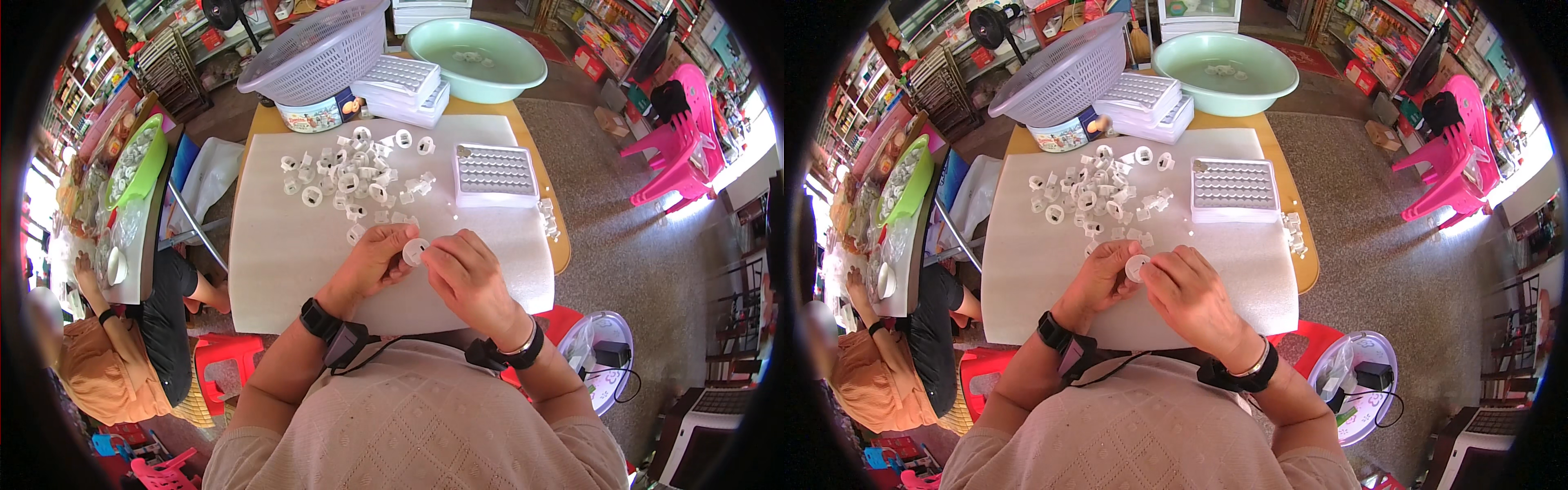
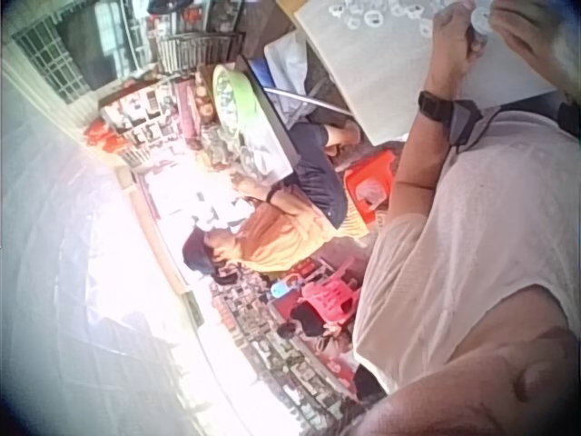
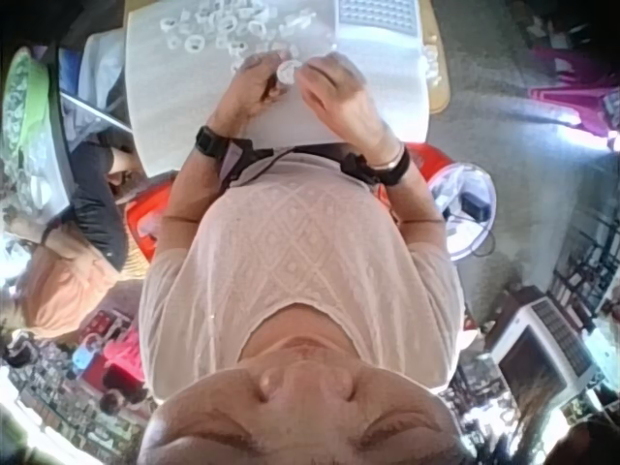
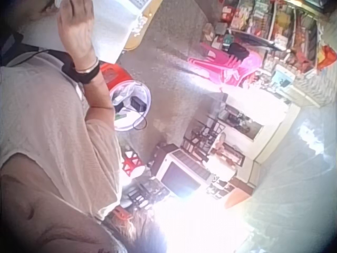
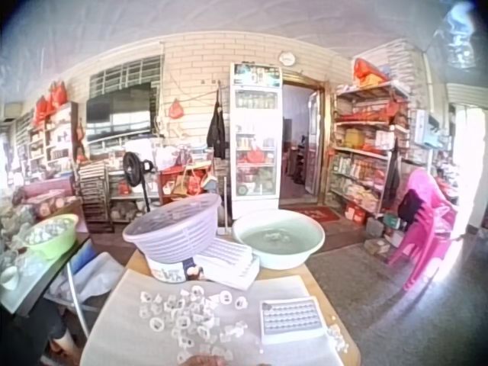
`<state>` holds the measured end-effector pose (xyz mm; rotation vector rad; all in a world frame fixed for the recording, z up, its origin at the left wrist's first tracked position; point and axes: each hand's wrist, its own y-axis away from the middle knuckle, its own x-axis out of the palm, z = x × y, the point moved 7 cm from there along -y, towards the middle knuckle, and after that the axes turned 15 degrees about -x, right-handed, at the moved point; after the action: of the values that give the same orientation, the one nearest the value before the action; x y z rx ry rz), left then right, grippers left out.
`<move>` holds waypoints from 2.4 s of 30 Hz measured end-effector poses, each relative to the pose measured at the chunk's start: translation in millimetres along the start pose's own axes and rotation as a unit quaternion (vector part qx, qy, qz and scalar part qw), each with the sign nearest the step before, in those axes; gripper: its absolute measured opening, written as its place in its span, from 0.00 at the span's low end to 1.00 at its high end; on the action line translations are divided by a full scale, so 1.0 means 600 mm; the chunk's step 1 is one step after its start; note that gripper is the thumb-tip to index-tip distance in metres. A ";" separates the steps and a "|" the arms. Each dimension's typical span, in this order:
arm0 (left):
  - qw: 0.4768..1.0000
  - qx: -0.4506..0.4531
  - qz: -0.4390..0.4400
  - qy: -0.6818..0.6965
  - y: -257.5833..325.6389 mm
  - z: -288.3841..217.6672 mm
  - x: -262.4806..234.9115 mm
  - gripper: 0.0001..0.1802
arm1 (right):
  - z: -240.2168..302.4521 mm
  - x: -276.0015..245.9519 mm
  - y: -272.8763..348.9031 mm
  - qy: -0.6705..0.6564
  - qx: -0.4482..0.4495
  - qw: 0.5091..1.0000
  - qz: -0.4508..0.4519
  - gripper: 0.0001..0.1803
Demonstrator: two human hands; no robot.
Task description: Assembling or inspecting small white plastic components on a table.
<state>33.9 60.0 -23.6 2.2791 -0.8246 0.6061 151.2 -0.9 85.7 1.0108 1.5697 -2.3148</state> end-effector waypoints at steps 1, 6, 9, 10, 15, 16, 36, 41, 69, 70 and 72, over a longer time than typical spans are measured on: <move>1.000 0.000 -0.006 -0.006 0.000 0.000 0.000 0.16 | -0.001 0.001 0.001 0.001 0.003 1.000 0.002 0.18; 0.999 -0.003 -0.047 -0.004 -0.002 0.000 0.002 0.17 | -0.029 0.004 0.010 -0.089 0.138 0.986 -0.039 0.14; 0.998 -0.008 -0.066 -0.006 -0.001 0.000 -0.001 0.17 | -0.058 0.022 0.041 -0.177 0.269 0.944 -0.069 0.10; 0.998 -0.012 -0.053 -0.020 -0.001 0.001 -0.003 0.17 | -0.063 0.029 0.049 -0.209 0.291 0.931 -0.074 0.08; 0.995 0.026 -0.085 -0.040 0.008 -0.010 0.024 0.19 | -0.078 0.039 0.070 -0.271 0.388 0.869 -0.145 0.05; 0.991 0.072 -0.095 -0.064 0.011 -0.013 0.024 0.18 | -0.083 0.043 0.078 -0.295 0.425 0.840 -0.167 0.05; 0.947 0.111 -0.181 -0.243 0.008 -0.021 0.024 0.11 | -0.095 0.052 0.095 -0.191 0.380 0.895 -0.134 0.05; 0.933 0.112 -0.203 -0.275 0.018 -0.022 0.046 0.11 | -0.090 0.049 0.090 -0.118 0.312 0.936 -0.112 0.08; 0.909 0.097 -0.192 -0.357 -0.023 -0.053 0.116 0.08 | -0.120 0.011 0.111 -0.294 0.373 0.861 -0.183 0.06; 0.927 0.080 -0.190 -0.313 -0.029 -0.044 0.107 0.07 | -0.121 0.010 0.112 -0.288 0.367 0.865 -0.184 0.05; 0.943 0.062 -0.188 -0.268 -0.036 -0.036 0.101 0.07 | -0.132 0.019 0.122 -0.310 0.372 0.850 -0.207 0.06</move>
<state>86.6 63.7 19.0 2.6667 -0.5665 -0.1531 212.7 39.0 5.9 -0.0995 0.6590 -3.1765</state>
